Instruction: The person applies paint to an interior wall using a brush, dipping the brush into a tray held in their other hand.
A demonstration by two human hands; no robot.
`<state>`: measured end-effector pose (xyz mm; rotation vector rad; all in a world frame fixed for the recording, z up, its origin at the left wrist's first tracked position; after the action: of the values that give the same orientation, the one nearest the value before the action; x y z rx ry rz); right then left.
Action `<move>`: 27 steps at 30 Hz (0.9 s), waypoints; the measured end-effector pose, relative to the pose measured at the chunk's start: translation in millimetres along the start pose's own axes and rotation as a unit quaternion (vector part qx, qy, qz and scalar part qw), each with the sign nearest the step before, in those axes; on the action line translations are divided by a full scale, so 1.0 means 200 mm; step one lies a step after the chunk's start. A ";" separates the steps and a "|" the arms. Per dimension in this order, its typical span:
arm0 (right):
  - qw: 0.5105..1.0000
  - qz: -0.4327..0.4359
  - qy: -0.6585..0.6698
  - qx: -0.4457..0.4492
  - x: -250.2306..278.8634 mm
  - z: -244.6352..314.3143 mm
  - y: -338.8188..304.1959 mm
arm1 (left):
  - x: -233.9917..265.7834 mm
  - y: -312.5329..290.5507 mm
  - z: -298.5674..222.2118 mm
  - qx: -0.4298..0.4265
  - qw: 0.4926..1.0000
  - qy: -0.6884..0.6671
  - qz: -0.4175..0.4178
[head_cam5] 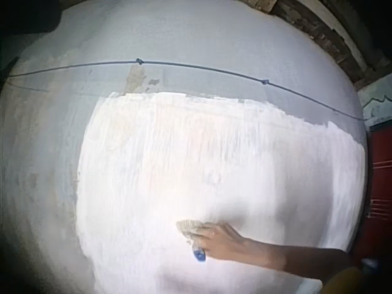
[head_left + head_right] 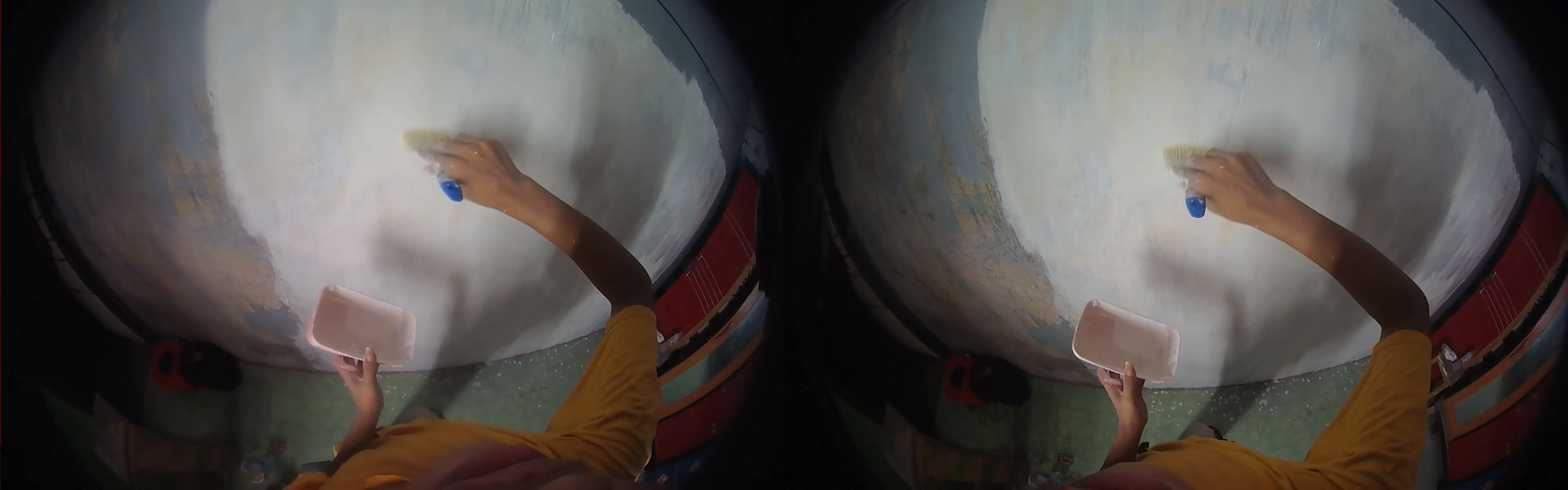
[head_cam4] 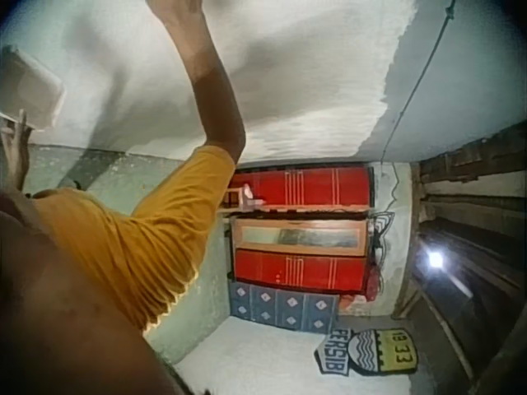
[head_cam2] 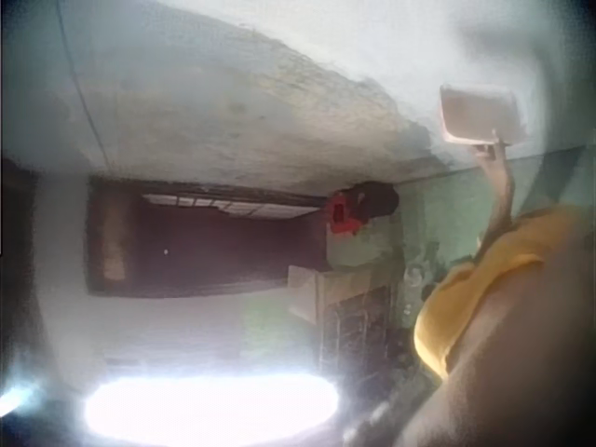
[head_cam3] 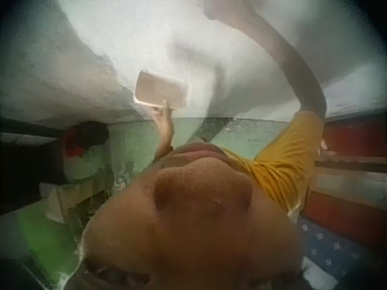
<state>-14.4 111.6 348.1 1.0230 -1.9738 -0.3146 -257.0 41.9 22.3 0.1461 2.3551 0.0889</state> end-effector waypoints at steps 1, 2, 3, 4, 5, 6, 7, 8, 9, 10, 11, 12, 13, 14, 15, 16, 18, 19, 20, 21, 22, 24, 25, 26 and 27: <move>1.000 0.003 0.004 0.000 0.01 0.00 0.00 | 0.00 -0.01 0.00 0.003 1.000 0.001 -0.004; 0.998 0.027 0.050 -0.031 0.02 -0.03 0.00 | -0.01 0.00 -0.02 -0.003 1.000 -0.001 0.008; 0.992 0.050 0.098 -0.063 0.02 -0.08 0.02 | -0.01 0.00 -0.02 -0.009 1.000 -0.002 0.019; 0.991 0.037 0.067 -0.110 0.06 -0.20 0.06 | -0.01 0.00 -0.02 -0.005 1.000 0.001 0.017; 0.999 0.000 -0.001 -0.053 0.06 -0.38 0.12 | 0.00 0.00 -0.01 0.001 1.000 -0.012 0.016; 0.994 -0.013 -0.019 -0.111 0.14 -0.53 0.18 | 0.00 0.00 0.00 0.006 0.999 -0.028 0.015; 0.977 0.047 -0.086 -0.190 0.33 -0.50 0.31 | 0.00 0.00 -0.01 0.006 1.000 -0.026 0.004; 0.980 -0.044 -0.052 -0.185 0.42 -0.54 0.39 | 0.00 -0.01 -0.02 0.013 0.999 -0.034 -0.001; 0.973 -0.131 -0.028 -0.190 0.48 -0.61 0.41 | -0.01 0.00 -0.02 0.027 0.999 -0.039 0.006; 0.969 -0.124 -0.051 -0.207 0.61 -0.60 0.35 | -0.02 0.01 -0.02 0.043 0.998 -0.039 0.031; 0.960 -0.170 -0.063 -0.215 0.60 -0.57 0.39 | -0.01 0.01 -0.01 0.035 0.998 -0.040 0.022; 0.948 -0.214 -0.076 -0.224 0.57 -0.56 0.41 | 0.00 0.00 -0.01 0.028 0.999 -0.041 0.013; 0.960 -0.200 -0.102 -0.167 0.49 -0.49 0.37 | 0.01 -0.01 0.00 0.029 0.999 -0.037 0.000; 0.969 -0.187 -0.127 -0.103 0.35 -0.40 0.33 | 0.02 -0.01 0.01 0.018 1.000 -0.018 -0.008; 0.963 -0.128 -0.220 -0.090 0.14 -0.41 0.20 | 0.02 -0.01 0.00 0.010 1.000 0.002 -0.001; 0.943 0.038 -0.303 -0.131 -0.02 -0.23 0.15 | 0.02 0.00 0.00 0.014 1.000 0.004 -0.005; 0.963 -0.130 -0.233 -0.026 -0.23 0.06 -0.11 | 0.02 0.00 -0.01 0.010 1.000 0.021 -0.003; 0.971 -0.134 -0.199 -0.017 -0.33 0.16 -0.22 | 0.01 0.01 -0.02 0.011 1.000 0.020 -0.005; 0.982 -0.119 -0.149 -0.020 -0.39 0.26 -0.30 | 0.01 0.01 -0.01 0.010 1.000 0.020 -0.006; 0.982 -0.115 -0.146 -0.021 -0.40 0.31 -0.34 | 0.01 0.01 -0.02 0.010 1.000 0.023 -0.006; 0.995 -0.066 -0.064 -0.036 -0.42 0.35 -0.36 | 0.01 0.01 -0.01 0.014 1.000 0.024 -0.008; 1.000 0.007 0.017 -0.026 -0.39 0.33 -0.36 | 0.02 0.01 -0.01 0.005 0.999 0.042 -0.010; 0.997 0.024 0.040 -0.057 -0.33 0.26 -0.29 | 0.02 0.01 -0.02 0.007 0.999 0.044 -0.016; 0.993 0.041 0.064 -0.087 -0.26 0.17 -0.21 | 0.02 0.01 -0.01 0.006 0.999 0.037 -0.016; 0.995 0.036 0.015 -0.092 -0.20 0.02 -0.14 | 0.02 0.01 -0.01 0.006 0.999 0.030 -0.009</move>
<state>9.5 123.2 307.6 0.8333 -1.9110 -0.4314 -261.4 45.2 21.5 0.1305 2.4174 0.0707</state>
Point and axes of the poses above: each hand's wrist, its own y-axis towards the middle knuckle, its own x-axis out of the back of the hand, z = x × y, the point moved 2 cm from there along y, towards the middle knuckle, and after that the axes turned 6 degrees about -y, right-handed, at the moved point
